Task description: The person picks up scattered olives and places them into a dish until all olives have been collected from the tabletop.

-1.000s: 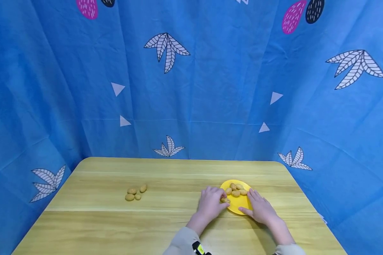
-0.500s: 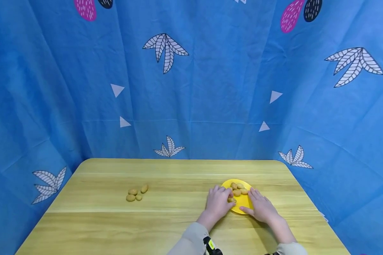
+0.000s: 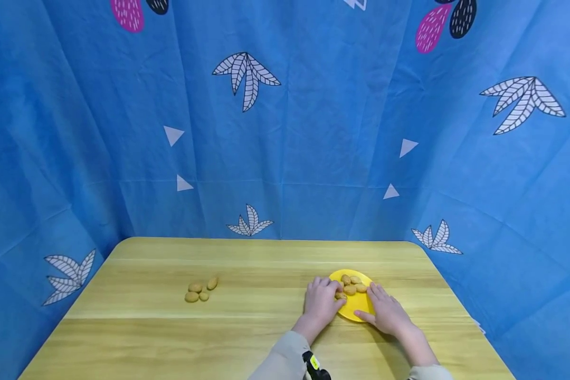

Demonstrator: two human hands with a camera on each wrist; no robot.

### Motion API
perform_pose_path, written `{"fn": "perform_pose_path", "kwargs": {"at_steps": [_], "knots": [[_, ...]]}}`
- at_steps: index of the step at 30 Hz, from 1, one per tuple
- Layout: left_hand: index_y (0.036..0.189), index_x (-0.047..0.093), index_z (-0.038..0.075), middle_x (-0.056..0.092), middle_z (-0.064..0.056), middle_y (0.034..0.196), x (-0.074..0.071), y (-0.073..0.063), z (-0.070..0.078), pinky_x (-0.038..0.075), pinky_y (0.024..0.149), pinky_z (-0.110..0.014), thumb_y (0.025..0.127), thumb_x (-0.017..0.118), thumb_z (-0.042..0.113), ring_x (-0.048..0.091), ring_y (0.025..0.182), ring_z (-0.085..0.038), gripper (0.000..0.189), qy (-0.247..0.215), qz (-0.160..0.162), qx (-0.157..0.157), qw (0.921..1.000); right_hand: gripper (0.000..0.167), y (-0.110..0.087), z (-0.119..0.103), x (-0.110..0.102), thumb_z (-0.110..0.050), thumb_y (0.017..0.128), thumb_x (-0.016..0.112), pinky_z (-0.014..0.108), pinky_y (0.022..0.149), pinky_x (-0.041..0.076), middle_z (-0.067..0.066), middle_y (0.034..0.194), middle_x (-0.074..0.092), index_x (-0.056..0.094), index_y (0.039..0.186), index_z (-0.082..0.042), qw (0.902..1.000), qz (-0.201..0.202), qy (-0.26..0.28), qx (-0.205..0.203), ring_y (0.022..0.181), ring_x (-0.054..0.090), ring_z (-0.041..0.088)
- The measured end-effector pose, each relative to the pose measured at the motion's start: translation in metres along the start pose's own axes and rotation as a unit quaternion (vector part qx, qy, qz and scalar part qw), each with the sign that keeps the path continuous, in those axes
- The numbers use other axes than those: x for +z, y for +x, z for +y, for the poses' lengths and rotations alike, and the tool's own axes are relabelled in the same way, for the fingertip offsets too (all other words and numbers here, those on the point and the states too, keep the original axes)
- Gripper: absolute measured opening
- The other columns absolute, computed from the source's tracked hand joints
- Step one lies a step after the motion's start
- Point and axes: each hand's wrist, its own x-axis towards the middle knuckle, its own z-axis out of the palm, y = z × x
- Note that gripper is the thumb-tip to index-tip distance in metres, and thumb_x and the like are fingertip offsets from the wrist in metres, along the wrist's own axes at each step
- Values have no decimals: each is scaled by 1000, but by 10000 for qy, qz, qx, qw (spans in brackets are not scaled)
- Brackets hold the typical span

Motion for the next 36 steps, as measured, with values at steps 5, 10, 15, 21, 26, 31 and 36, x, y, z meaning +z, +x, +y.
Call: {"fn": "perform_pose_path", "kwargs": {"at_steps": [5, 10, 15, 21, 26, 31, 36], "knots": [[98, 68, 30, 65, 12, 98, -1, 1, 0, 39, 77, -24, 82, 75, 45, 52, 93, -10, 23, -54, 135, -157, 9998, 82, 0, 0, 2, -49, 92, 58, 65, 109, 28, 34, 151, 29, 39, 139, 16, 10000, 1, -9, 4, 140, 28, 51], [97, 66, 30, 64, 13, 96, -2, 4, -1, 37, 75, -24, 82, 75, 45, 51, 91, -10, 23, -45, 184, -247, 9995, 83, 2, 1, 1, -50, 93, 57, 64, 110, 27, 34, 152, 28, 38, 140, 15, 10000, -36, -21, 0, 141, 27, 51], [94, 65, 31, 63, 13, 97, -4, 4, -2, 37, 75, -25, 82, 75, 45, 50, 91, -10, 22, 24, 168, -228, 9996, 84, 3, 0, -1, -51, 93, 56, 63, 111, 26, 34, 153, 27, 37, 141, 15, 9999, -127, -17, 7, 141, 26, 51], [95, 65, 31, 61, 13, 98, -8, 1, -2, 36, 75, -25, 83, 74, 45, 49, 92, -11, 20, 56, 37, -104, 9999, 83, 2, -1, 0, -49, 92, 59, 63, 110, 28, 35, 151, 29, 39, 139, 16, 10000, -41, -48, -50, 140, 28, 51], [95, 67, 31, 64, 12, 101, -20, -4, -3, 37, 77, -25, 82, 74, 45, 50, 94, -11, 21, -30, 231, -79, 9997, 83, 1, -1, 2, -50, 92, 58, 63, 110, 29, 34, 152, 28, 39, 139, 16, 10000, -30, -46, -25, 140, 28, 51], [92, 68, 30, 67, 11, 99, -34, -11, -6, 38, 80, -27, 80, 76, 45, 50, 92, -11, 21, -273, 552, -133, 9980, 83, 0, -2, 2, -50, 92, 58, 64, 109, 29, 34, 151, 29, 39, 139, 16, 10000, -44, -46, -29, 139, 29, 52], [90, 68, 28, 67, 10, 97, -48, -19, -17, 37, 78, -28, 79, 78, 40, 50, 90, -12, 19, -479, 807, -279, 9952, 83, 1, -3, 0, -50, 92, 58, 64, 110, 28, 35, 151, 28, 39, 139, 16, 10000, -40, 12, -10, 139, 28, 52]]}}
